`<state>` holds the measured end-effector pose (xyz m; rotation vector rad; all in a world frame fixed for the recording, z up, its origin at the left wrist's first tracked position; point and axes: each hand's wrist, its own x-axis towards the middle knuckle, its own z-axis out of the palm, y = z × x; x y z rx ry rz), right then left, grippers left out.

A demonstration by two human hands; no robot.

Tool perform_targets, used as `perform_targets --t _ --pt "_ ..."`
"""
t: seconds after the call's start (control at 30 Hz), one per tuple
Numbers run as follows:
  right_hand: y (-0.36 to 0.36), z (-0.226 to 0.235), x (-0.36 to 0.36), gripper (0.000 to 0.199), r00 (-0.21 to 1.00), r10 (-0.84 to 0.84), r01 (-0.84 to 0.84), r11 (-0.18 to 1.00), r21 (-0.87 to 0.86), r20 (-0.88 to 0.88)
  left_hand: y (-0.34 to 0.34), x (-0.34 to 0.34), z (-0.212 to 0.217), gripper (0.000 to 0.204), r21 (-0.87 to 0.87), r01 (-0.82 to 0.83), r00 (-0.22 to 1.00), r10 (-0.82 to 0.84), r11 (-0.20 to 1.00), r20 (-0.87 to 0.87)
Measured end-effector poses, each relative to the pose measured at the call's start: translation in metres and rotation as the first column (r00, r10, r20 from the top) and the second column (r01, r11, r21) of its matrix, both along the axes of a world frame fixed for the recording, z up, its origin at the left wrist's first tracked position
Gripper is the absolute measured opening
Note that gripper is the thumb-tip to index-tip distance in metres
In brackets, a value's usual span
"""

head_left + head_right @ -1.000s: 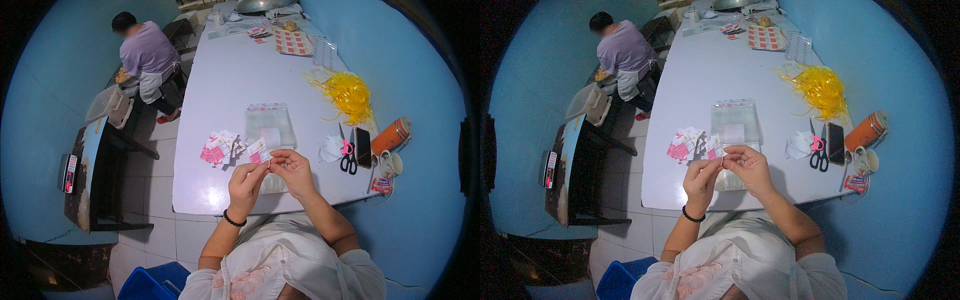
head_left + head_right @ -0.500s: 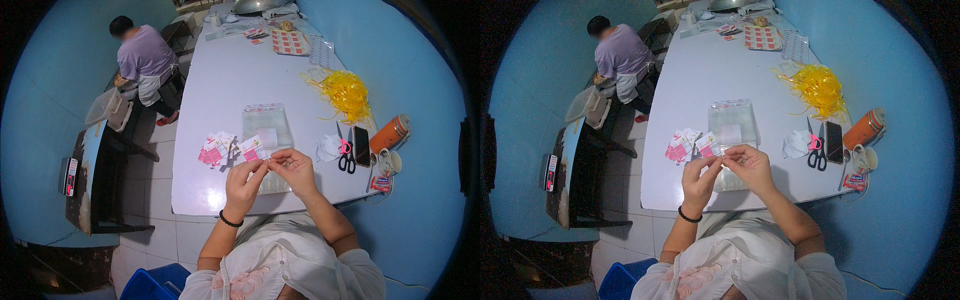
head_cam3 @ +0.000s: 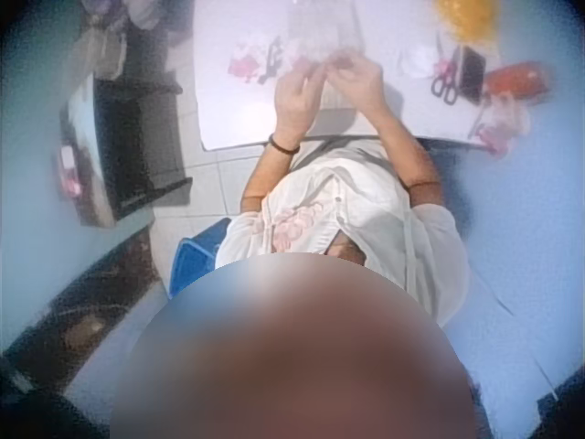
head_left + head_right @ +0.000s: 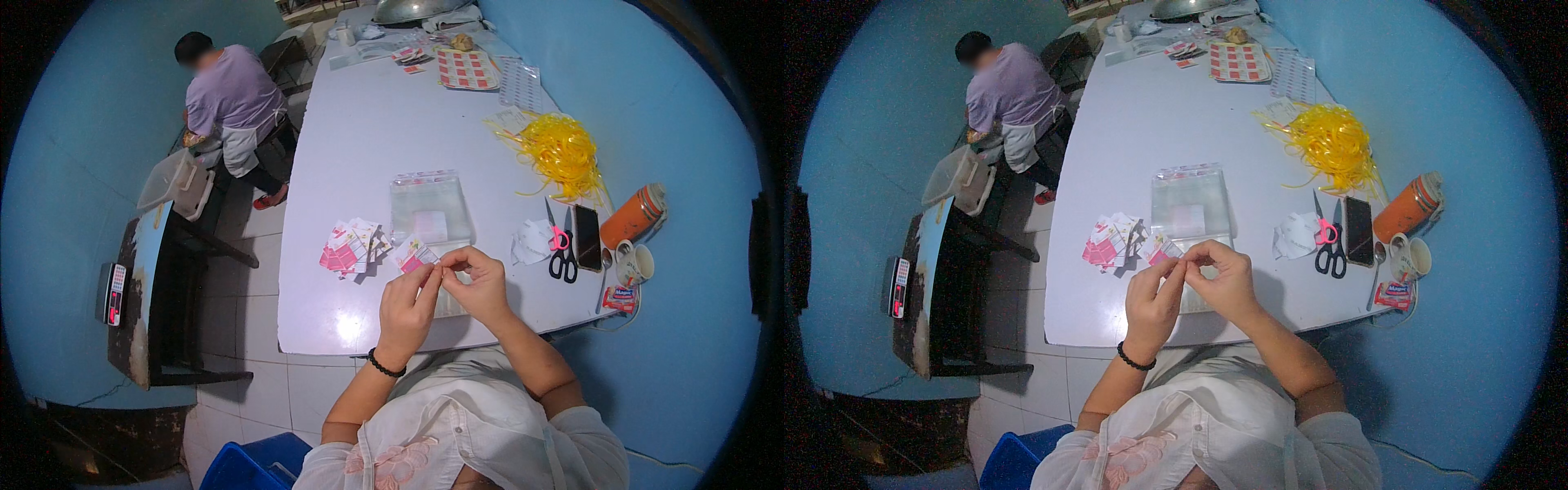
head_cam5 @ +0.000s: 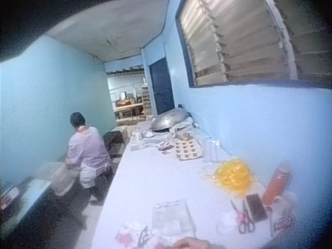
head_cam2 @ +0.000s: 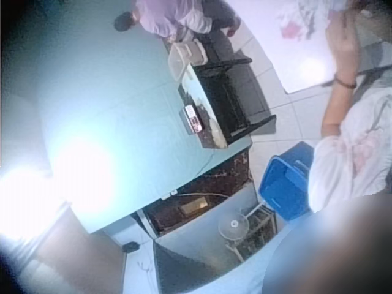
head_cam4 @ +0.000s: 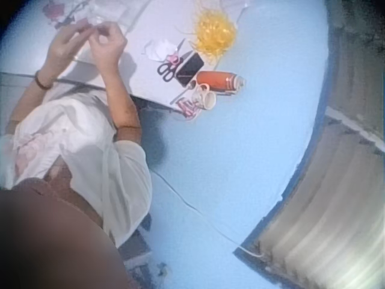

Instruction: The person places small pink and white packets into a clear plastic bag on a white table. They peel off small pink labels and stick them onto the packets inside the bag. The person continues to add more packets and labels to the bag.

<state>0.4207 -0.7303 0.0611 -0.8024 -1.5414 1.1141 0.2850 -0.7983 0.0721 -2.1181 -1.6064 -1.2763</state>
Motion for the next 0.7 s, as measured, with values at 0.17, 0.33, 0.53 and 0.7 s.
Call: perform_targets --t 0.17,0.33,0.53,0.7 --pt "-0.002 -0.004 0.001 0.008 0.999 -0.032 0.032 0.999 0.006 -0.002 0.001 0.002 -0.003 0.037 -0.027 0.01 1.0 -0.009 1.0 0.008" --pt "-0.003 -0.009 -0.001 0.007 0.996 -0.026 0.023 0.999 -0.029 -0.081 0.002 0.004 -0.005 0.037 -0.042 -0.001 1.0 0.002 0.999 0.02" --pt "-0.005 -0.009 -0.002 0.01 0.993 -0.015 0.005 0.997 -0.083 -0.117 0.005 0.004 -0.007 0.034 -0.025 -0.019 0.999 0.021 0.999 0.047" --pt "-0.01 -0.002 -0.001 0.009 0.997 -0.022 0.016 0.996 -0.089 -0.069 0.015 0.003 -0.003 0.021 -0.006 0.008 0.973 -0.006 1.0 0.232"
